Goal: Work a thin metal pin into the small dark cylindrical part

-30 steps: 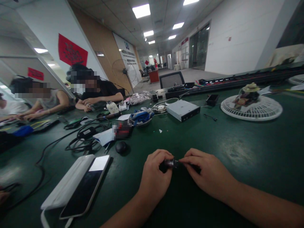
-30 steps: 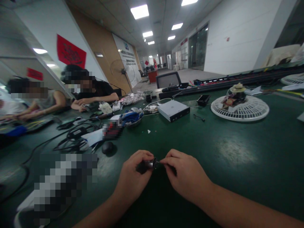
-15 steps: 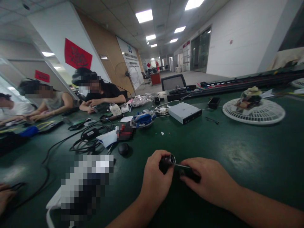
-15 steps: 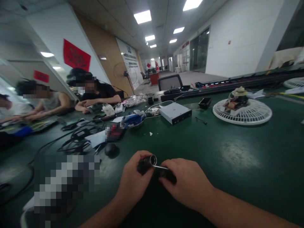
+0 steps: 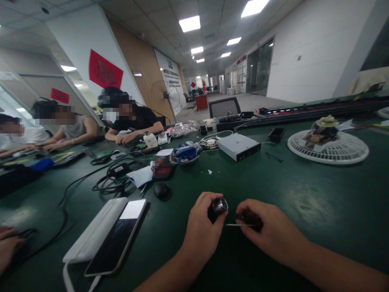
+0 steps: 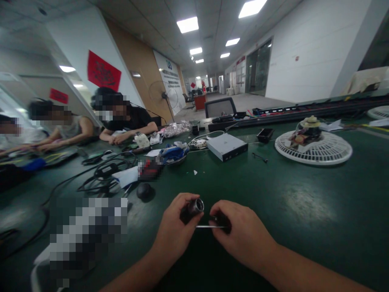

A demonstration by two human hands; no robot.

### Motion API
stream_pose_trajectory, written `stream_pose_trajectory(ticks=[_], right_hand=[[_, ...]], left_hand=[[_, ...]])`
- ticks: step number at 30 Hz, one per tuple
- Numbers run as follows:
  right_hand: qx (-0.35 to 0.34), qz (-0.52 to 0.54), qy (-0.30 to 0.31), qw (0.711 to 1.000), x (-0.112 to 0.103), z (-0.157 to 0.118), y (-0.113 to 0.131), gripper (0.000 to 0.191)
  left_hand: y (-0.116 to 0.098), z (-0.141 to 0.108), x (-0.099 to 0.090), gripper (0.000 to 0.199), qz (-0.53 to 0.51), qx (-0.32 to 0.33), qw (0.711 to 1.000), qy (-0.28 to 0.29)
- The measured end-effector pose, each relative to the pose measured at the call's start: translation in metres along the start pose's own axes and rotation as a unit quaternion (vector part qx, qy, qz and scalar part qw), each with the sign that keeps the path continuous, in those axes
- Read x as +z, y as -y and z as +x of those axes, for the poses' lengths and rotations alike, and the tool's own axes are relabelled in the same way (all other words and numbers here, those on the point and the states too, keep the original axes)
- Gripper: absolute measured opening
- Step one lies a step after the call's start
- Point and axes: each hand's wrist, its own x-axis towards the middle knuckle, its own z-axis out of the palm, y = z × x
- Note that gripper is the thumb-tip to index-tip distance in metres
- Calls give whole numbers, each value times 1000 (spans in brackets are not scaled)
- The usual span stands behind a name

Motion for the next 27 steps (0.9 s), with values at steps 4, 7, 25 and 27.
stream_pose_trajectory(ticks=[4, 7, 25, 27], right_hand=[[-3, 55, -26, 998, -3, 3, -3, 22], [-42, 76, -48, 995, -3, 5, -4, 12], [-72, 90, -63, 991, -2, 3, -6, 10], [-64, 91, -54, 992, -3, 2, -3, 9]], left_hand=[[-2, 1, 0, 36, -20, 33, 999, 38], [-2, 0, 2, 36, -20, 63, 996, 67], [-5, -3, 0, 27, 4, 112, 987, 112], [-5, -3, 0, 28, 5, 116, 986, 116]])
